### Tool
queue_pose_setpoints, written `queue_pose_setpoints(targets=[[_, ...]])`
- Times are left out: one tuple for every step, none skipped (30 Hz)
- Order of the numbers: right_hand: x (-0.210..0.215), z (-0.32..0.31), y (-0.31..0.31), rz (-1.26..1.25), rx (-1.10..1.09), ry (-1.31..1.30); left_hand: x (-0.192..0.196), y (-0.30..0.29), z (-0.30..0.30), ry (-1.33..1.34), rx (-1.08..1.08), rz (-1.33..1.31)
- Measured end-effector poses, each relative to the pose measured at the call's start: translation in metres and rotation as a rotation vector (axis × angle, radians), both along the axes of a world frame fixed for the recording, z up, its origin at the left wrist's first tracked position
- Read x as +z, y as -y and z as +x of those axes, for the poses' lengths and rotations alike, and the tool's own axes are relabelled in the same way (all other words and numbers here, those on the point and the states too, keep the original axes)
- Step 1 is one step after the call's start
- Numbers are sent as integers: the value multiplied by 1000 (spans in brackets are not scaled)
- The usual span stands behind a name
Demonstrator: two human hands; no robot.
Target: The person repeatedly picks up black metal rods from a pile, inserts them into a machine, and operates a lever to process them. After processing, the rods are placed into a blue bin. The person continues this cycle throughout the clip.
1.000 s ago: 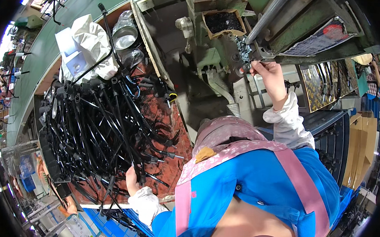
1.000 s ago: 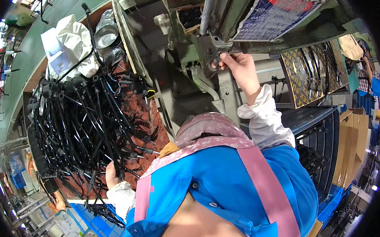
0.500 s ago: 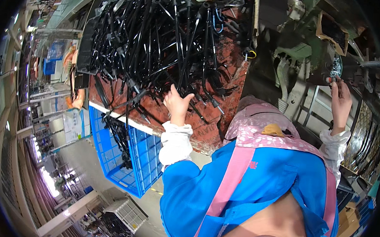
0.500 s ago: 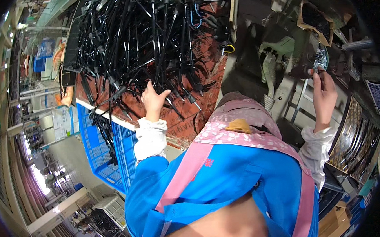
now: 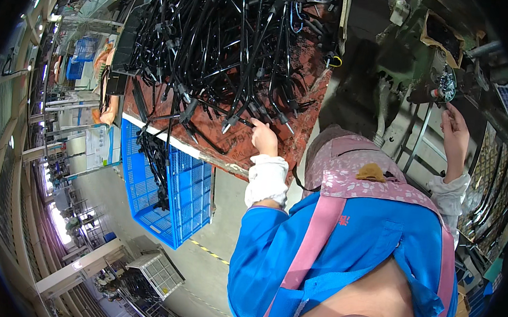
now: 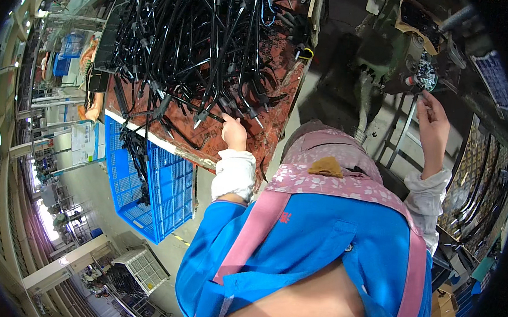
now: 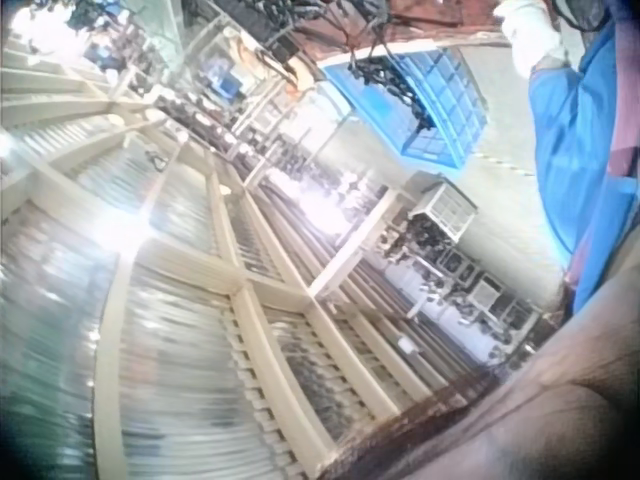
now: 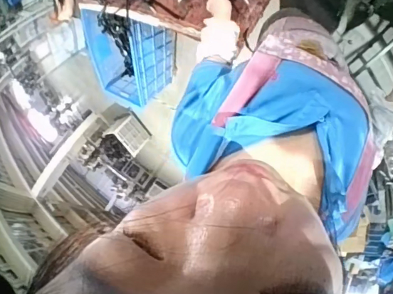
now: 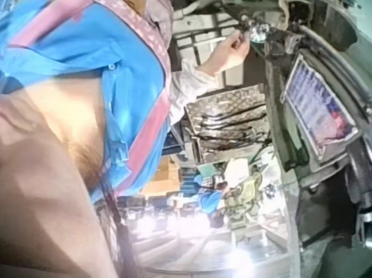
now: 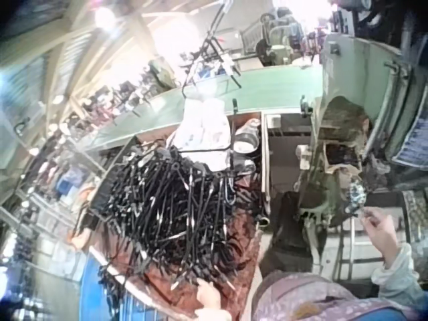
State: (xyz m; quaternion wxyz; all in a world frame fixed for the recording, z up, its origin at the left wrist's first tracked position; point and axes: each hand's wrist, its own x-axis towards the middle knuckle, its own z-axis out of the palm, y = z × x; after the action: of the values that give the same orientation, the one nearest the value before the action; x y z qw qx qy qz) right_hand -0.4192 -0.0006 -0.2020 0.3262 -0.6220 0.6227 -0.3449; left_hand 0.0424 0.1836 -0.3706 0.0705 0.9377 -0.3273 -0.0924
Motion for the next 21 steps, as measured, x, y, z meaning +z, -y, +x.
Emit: queue_pose_setpoints(targets=[[0, -2, -3, -8, 21, -16, -7, 0, 5, -7, 5, 2], [-1, -4, -7, -17, 42, -32, -14, -4, 9, -14, 11, 5], [-1, -7, -9, -27, 60, -53, -14, -5, 8, 2, 1, -133], [0, -9, -12, -14, 77, -62, -20, -6, 11, 23, 7, -248], [1, -11, -14, -2, 96, -71, -28, -8, 22, -280, 55, -332], [2, -11, -14, 9, 119, -84, -34, -12, 31, -587, 105, -417], [1, -14, -18, 25, 111, -94, -1, -1, 17, -1109, 239, -650], [2, -15, -21, 41, 116, -100, 30, 3, 12, -1172, 307, -506], [2, -16, -24, 57, 124, -106, 38, -1, 10, -1309, 297, -590], [-1, -16, -27, 42, 150, -85, 46, -6, 7, -1447, 285, -674], [-8, -15, -30, 26, 175, -65, 55, -12, 2, -1498, 335, -738], [-13, -14, -33, 11, 202, -39, 79, -15, -8, -1541, 385, -804], [-9, -6, -38, 85, 231, -103, 96, -15, -14, -1587, 437, -868], [-5, 7, -43, 68, 305, -84, 102, -16, -16, -1720, 462, -986], [-3, 25, -48, 50, 392, -66, 104, -21, -20, -1848, 492, -1118], [2, 41, -54, 32, 468, -52, 108, -20, -23, -1983, 513, -1244], [7, 57, -58, 33, 567, -38, 113, -17, -29, -1985, 519, -1271], [13, 75, -60, 30, 669, -25, 130, -7, -39, -1915, 557, -1255], [22, 93, -61, 38, 743, 19, 143, 1, -50, -1928, 513, -1255], [32, 111, -62, 52, 821, 69, 158, 10, -61, -1931, 471, -1254], [43, 129, -61, 151, 870, 126, 174, 19, -76, -1989, 483, -1277]])
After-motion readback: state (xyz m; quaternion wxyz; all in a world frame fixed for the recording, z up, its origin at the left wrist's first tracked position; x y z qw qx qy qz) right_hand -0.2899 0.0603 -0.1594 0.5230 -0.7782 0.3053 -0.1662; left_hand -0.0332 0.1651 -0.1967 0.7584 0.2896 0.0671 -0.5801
